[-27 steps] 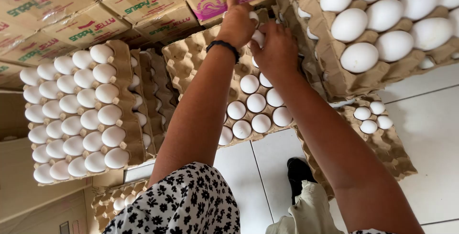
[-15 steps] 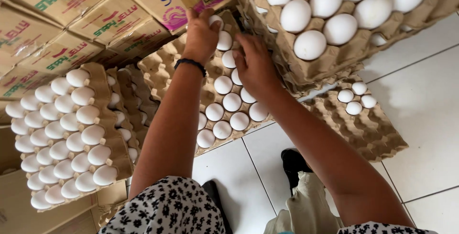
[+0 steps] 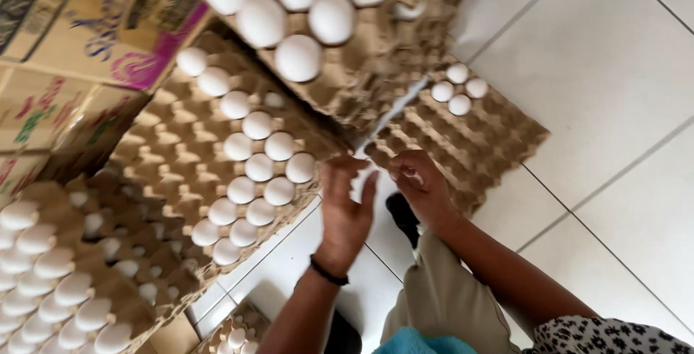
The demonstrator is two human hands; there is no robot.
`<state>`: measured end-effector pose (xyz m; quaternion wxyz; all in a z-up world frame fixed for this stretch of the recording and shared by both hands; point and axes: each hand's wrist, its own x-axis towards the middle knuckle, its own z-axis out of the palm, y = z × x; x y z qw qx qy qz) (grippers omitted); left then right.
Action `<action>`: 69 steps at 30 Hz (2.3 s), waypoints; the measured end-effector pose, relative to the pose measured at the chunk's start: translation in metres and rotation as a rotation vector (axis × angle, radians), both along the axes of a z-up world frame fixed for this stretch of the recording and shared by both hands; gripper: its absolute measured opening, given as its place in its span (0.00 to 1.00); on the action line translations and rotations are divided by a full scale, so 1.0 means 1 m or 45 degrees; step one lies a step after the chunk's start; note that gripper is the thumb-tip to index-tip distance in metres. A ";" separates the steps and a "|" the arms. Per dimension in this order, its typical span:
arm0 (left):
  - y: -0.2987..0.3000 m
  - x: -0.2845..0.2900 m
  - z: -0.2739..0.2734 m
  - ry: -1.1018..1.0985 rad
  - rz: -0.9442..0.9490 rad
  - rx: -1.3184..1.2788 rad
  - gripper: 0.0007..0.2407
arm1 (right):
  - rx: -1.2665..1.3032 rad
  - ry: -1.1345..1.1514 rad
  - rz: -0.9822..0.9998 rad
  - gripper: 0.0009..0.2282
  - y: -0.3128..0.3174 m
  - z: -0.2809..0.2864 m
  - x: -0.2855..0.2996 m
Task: Transferring and organizing eggs between cardboard trays on the floor of a storage area.
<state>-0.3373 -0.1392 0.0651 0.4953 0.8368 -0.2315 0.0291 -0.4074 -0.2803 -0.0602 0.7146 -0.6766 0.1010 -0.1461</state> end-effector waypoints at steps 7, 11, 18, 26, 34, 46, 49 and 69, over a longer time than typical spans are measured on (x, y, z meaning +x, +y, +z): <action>-0.067 -0.039 -0.166 0.573 -0.098 -0.001 0.04 | 0.152 0.376 -0.449 0.10 -0.077 -0.120 -0.032; -0.101 -0.015 -0.242 1.341 0.014 -0.338 0.09 | -0.276 0.563 -0.503 0.14 -0.114 -0.095 0.003; -0.133 0.006 -0.270 1.572 0.030 -0.283 0.18 | -1.034 0.431 -0.375 0.24 -0.138 -0.104 0.039; -0.138 0.006 -0.252 1.766 0.088 -0.443 0.20 | -0.981 0.434 -0.423 0.21 -0.137 -0.100 0.040; -0.129 0.018 -0.205 1.750 -0.023 -0.750 0.21 | 0.621 0.317 -0.302 0.14 -0.114 -0.086 0.007; -0.112 0.004 -0.198 1.633 -0.288 -0.630 0.24 | 0.852 0.540 -0.382 0.14 -0.094 -0.066 0.006; -0.110 -0.001 -0.216 1.607 -0.279 -0.621 0.25 | 0.784 0.632 -0.359 0.17 -0.094 -0.069 0.002; -0.105 -0.003 -0.206 1.840 0.019 -0.914 0.17 | -1.009 0.714 -0.353 0.23 -0.192 -0.120 0.061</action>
